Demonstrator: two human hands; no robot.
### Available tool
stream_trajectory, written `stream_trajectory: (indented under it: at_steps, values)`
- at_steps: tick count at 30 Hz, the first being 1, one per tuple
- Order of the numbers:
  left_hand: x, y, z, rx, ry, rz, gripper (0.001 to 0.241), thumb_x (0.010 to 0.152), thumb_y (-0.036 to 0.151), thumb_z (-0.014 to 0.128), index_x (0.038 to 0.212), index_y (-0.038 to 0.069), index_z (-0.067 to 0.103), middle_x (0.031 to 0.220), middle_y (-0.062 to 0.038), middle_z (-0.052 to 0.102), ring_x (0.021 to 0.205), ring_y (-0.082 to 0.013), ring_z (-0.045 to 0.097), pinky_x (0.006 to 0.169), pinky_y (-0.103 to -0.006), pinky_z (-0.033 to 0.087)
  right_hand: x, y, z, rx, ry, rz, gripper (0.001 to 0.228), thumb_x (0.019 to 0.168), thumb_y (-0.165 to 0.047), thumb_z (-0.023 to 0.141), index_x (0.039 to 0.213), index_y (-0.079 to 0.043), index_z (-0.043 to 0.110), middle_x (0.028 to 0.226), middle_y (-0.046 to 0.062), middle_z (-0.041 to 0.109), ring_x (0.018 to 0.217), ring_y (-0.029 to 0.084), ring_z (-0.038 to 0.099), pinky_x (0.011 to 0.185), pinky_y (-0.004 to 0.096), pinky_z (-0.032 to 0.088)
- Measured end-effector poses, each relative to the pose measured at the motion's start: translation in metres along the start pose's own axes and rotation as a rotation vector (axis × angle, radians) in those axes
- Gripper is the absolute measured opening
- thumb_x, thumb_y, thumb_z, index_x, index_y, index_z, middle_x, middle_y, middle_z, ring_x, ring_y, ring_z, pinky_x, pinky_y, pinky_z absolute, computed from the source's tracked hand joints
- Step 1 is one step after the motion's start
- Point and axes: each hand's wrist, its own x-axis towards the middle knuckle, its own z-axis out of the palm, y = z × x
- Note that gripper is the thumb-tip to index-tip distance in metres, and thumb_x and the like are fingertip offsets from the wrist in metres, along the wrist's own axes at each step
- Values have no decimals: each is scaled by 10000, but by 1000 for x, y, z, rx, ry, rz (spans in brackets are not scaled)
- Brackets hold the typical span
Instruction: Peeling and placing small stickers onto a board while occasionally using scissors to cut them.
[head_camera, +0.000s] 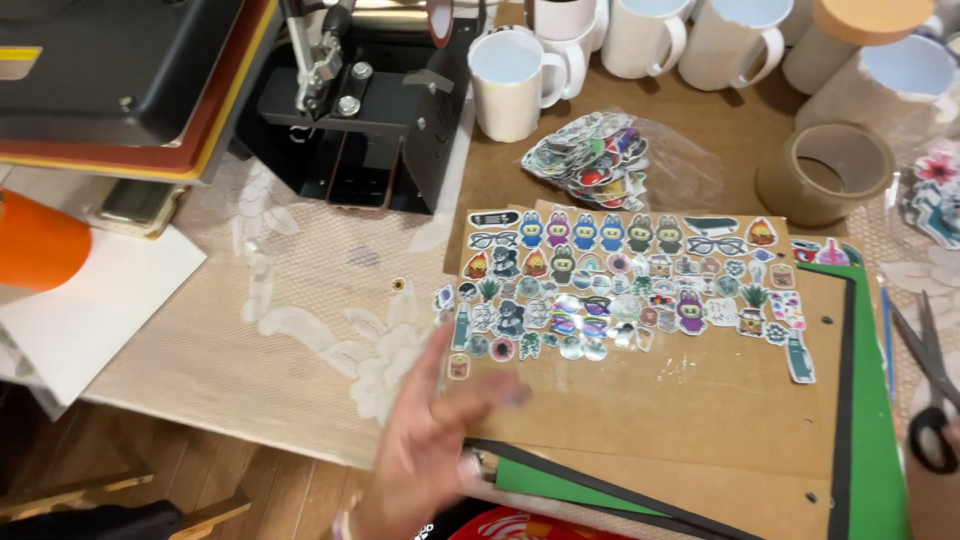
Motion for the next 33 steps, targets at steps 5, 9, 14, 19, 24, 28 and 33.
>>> stream_trajectory:
  at_steps: [5, 9, 14, 19, 24, 28, 33]
  values:
    - [-23, -13, 37, 509, -345, -112, 877, 1104, 514, 538, 1556, 13, -22, 1365, -227, 641, 1511, -480, 389, 1268, -551, 251, -56, -303, -9, 235, -284, -485, 345, 715, -352, 777, 1012, -177, 771, 979, -15, 759, 905, 101, 731, 875, 215, 546]
    - [-32, -36, 22, 444, -480, -186, 820, 1109, 343, 560, 1568, 56, -56, 1471, -138, 564, 1553, -474, 333, 1301, -560, 241, -67, -366, 19, 607, -378, -575, 307, 754, -286, 820, 980, -93, 742, 863, 38, 719, 801, 193, 704, 794, 304, 573]
    - [-31, -33, 18, 455, -499, -195, 860, 1109, 386, 578, 1572, 98, -86, 1517, -170, 522, 1572, -487, 289, 1290, -560, 246, -68, -373, 30, 738, -333, -465, 150, 743, -194, 814, 805, -97, 719, 706, 20, 681, 624, 148, 620, 636, 238, 523]
    - [-32, -31, 16, 541, -489, -113, 780, 1148, 416, 510, 1582, 114, -63, 1500, -198, 545, 1578, -499, 280, 1303, -592, 141, -68, -367, 35, 796, -459, -398, 100, 785, -148, 786, 814, -82, 717, 731, 34, 680, 658, 171, 627, 655, 276, 534]
    - [-29, -24, 16, 516, -478, -168, 808, 1137, 496, 510, 1581, 122, -53, 1500, -209, 542, 1584, -478, 253, 1288, -595, 98, -66, -370, 37, 789, -521, -411, 80, 831, -150, 752, 853, -81, 718, 768, 34, 694, 696, 178, 646, 685, 308, 543]
    - [-29, -23, 16, 481, -453, -191, 799, 1146, 519, 496, 1582, 124, -45, 1491, -191, 552, 1585, -475, 253, 1294, -582, 138, -67, -379, 39, 782, -553, -354, 101, 855, -142, 694, 776, -105, 642, 732, 6, 628, 674, 161, 584, 671, 289, 489]
    - [-39, -42, -8, 310, -314, -294, 745, 1120, 323, 595, 1585, 234, 20, 1634, -286, 251, 1451, -380, 461, 1224, -494, 304, -58, -373, 33, 701, -580, -354, 109, 857, -140, 708, 764, -101, 664, 736, 7, 678, 732, 164, 686, 714, 291, 563]
